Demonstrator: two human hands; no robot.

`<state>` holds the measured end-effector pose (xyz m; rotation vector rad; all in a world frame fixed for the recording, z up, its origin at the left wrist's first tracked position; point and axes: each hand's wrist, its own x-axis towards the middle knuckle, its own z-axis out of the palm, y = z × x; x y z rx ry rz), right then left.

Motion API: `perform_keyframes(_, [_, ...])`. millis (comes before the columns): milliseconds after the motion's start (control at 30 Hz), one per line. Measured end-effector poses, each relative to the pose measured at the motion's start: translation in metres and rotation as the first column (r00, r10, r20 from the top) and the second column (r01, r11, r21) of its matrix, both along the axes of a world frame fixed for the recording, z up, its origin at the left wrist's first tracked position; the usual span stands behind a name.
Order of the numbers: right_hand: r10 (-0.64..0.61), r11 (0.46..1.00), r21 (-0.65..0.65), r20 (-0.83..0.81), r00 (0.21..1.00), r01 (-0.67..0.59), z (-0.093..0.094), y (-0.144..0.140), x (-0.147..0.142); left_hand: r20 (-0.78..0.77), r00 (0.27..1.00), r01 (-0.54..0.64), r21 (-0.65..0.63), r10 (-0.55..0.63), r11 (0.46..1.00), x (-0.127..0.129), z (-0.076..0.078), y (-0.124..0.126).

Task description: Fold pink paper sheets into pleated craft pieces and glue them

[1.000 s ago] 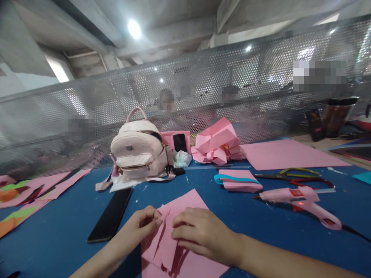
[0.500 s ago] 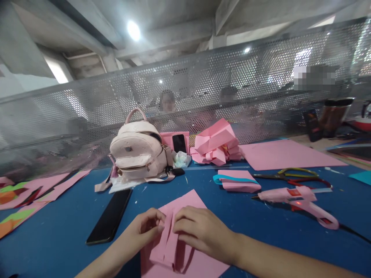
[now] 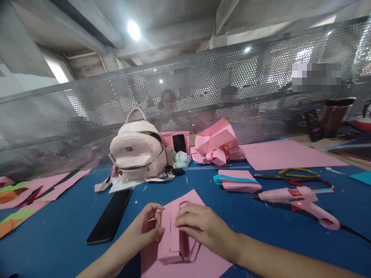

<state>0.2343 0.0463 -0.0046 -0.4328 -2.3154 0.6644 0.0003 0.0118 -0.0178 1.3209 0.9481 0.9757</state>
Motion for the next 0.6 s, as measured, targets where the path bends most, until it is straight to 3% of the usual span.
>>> perform_keyframes(133, [-0.136,0.982,-0.139,-0.063,0.989,0.127,-0.0001,0.0033,0.0011,0.016,1.000,-0.021,-0.002,0.021,1.000,0.0004,-0.0037,0.0021])
perform_keyframes(267, [-0.196,0.953,-0.253,-0.099,0.976,0.165,0.0006,0.0086,0.0017,0.039,0.998,-0.042,-0.012,0.042,0.999,0.0009,-0.0075,0.0034])
perform_keyframes(600, [-0.211,0.954,-0.229,-0.068,0.975,0.191,-0.0021,0.0089,0.0029,0.020,0.999,-0.038,-0.096,0.040,0.995,0.0007,-0.0028,0.0024])
